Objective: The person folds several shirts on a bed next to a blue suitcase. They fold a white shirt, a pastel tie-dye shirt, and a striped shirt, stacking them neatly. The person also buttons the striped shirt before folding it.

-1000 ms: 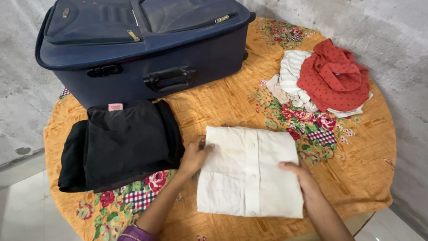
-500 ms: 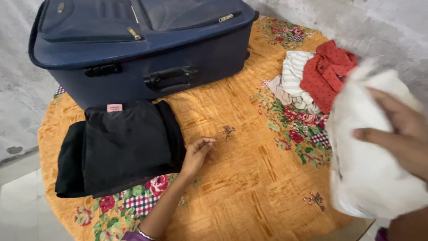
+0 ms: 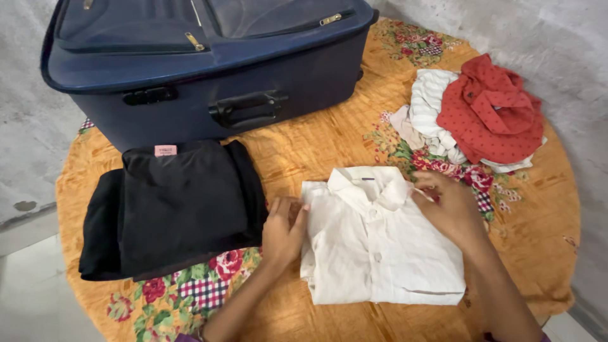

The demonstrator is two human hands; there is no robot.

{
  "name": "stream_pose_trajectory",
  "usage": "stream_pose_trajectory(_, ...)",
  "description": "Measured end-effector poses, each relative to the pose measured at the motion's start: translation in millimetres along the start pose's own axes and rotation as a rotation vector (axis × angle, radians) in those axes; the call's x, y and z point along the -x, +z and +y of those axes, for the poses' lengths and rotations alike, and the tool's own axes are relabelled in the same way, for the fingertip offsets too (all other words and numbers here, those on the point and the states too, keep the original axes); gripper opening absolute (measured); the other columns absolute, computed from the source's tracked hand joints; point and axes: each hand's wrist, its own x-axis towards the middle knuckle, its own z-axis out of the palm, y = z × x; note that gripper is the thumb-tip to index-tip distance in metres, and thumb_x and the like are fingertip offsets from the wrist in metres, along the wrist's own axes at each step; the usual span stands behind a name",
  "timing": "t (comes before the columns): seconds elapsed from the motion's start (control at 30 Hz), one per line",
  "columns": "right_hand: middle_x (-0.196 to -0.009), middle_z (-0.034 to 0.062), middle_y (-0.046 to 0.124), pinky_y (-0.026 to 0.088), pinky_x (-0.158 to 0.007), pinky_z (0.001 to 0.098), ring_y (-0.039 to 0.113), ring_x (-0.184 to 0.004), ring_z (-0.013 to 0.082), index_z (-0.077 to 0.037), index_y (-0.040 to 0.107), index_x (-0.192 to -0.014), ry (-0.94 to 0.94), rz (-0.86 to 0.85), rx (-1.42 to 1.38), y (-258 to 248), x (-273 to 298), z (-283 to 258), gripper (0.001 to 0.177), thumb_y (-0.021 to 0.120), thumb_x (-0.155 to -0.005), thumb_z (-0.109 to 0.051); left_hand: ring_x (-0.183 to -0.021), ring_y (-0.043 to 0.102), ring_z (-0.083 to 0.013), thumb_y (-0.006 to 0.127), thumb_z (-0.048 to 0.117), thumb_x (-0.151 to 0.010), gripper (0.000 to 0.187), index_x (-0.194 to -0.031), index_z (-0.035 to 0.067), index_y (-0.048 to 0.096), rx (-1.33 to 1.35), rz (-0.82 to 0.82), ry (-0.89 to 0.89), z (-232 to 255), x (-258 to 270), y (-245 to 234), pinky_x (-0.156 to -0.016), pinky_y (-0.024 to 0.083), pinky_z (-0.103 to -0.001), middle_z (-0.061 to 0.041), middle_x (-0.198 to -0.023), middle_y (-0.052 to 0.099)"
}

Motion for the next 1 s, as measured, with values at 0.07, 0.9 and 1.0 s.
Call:
stream_pose_trajectory(0.07, -0.093, 0.0132, 0.077, 0.055, -0.074, 0.0383, 0.073, -0.083, 0.0279, -0.012, 0.075, -0.118, 0.183, 0.039, 0.269, 2, 0, 30, 0.035, 0.073, -0.089, -0.03, -0.065, 0.067, -0.035, 0.067, 0.03, -0.092, 0.026, -0.089, 0.003, 0.067, -0.044, -0.034, -0.105, 15, 2, 0, -0.057, 0.051, -0.045, -0.016, -0.079, 0.068)
stream_pose_trajectory(0.9, -0.115, 0.0122, 0.075, 0.053, -0.089, 0.0376, 0.07, -0.102, 0.0231, -0.001, 0.062, -0.132, 0.358, -0.164, -0.352, 45, 68, 101, 0.059, 0.072, -0.085, -0.037, -0.094, 0.071, -0.0409, 0.067, 0.051, -0.091, 0.06, -0.119, 0.0, 0.055, -0.16, -0.587, -0.594, 32, 3, 4, -0.085, 0.054, -0.049, -0.028, -0.105, 0.072)
stream_pose_trajectory(1.0, -0.119, 0.0105, 0.076, 0.054, -0.089, 0.0364, 0.069, -0.103, 0.0191, 0.0, 0.066, -0.134, 0.502, -0.256, -0.559, 56, 66, 113, 0.059, 0.074, -0.083, -0.028, -0.105, 0.071, -0.035, 0.065, 0.035, -0.094, 0.063, -0.14, -0.001, 0.042, 0.163, -0.581, -0.598, 23, 13, 21, -0.095, 0.053, -0.042, -0.026, -0.117, 0.071)
